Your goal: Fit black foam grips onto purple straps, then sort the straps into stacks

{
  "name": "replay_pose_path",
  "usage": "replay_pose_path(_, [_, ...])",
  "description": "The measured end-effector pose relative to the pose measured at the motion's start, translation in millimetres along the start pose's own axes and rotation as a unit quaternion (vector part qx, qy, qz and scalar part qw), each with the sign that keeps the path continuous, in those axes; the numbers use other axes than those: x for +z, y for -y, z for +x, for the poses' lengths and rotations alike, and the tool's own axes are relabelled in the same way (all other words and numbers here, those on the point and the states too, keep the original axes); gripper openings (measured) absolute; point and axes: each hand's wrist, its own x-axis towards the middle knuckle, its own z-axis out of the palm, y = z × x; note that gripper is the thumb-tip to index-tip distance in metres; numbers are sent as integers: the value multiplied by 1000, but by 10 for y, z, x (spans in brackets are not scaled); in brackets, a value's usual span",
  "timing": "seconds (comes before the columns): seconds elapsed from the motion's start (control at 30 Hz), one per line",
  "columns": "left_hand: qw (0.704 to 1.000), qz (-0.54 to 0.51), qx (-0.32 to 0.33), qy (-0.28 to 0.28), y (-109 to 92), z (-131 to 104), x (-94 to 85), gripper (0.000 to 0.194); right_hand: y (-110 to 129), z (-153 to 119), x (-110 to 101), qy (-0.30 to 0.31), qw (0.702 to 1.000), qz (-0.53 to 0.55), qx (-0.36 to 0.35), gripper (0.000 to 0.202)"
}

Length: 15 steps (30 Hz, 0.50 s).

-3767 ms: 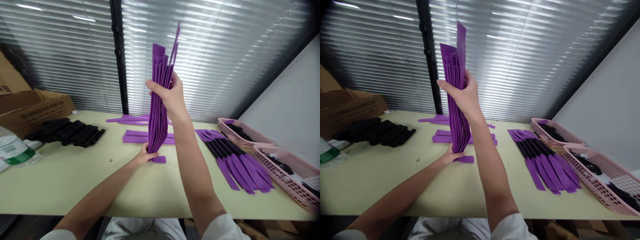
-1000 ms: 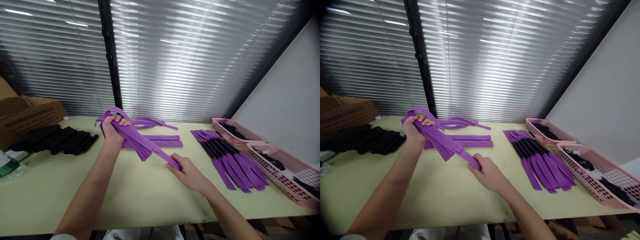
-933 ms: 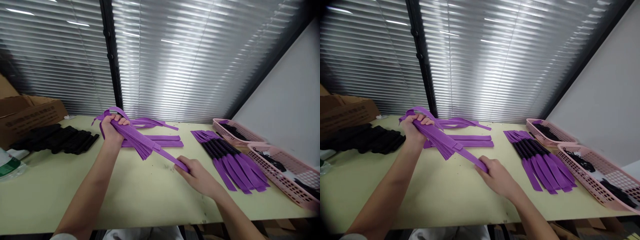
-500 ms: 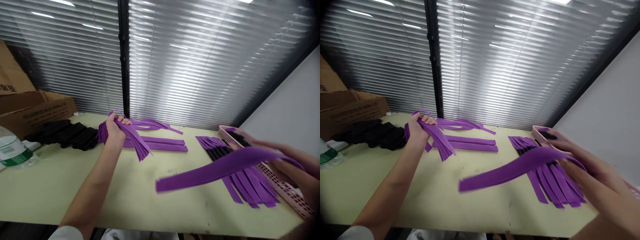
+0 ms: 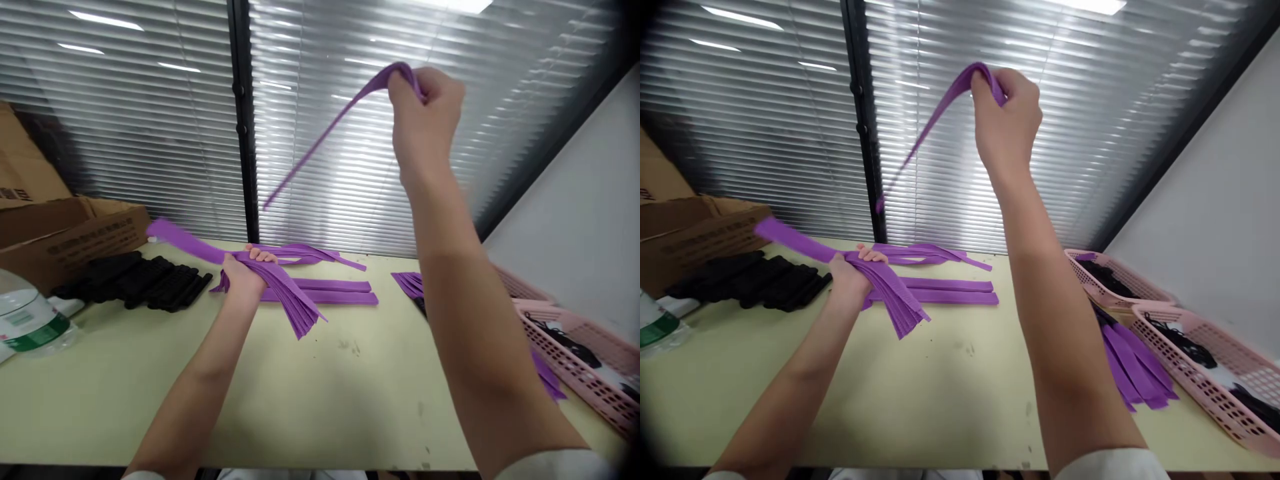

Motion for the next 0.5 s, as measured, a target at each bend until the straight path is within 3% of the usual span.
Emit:
replay_pose_path(0.17, [999, -24, -1, 27, -82, -96, 59, 39, -22, -21, 575, 39, 994, -96, -38, 63])
replay_pose_path(0.27, [999, -20, 1, 42, -129, -162, 101, 32, -126, -194, 1064, 43, 981, -187, -1, 75])
replay_pose_path(0.37, [998, 25, 16, 51, -108, -207, 135, 25, -227, -443, 1459, 167, 952, -251, 58, 79])
replay_pose_path(0.43, [993, 92, 40, 59, -34, -225, 149, 22, -206, -628, 1586, 203, 958, -188, 78, 74])
replay_pose_path(0.5, [975, 195, 71, 75, 84, -237, 149, 23, -78, -814, 1589, 220, 972, -4, 80, 57])
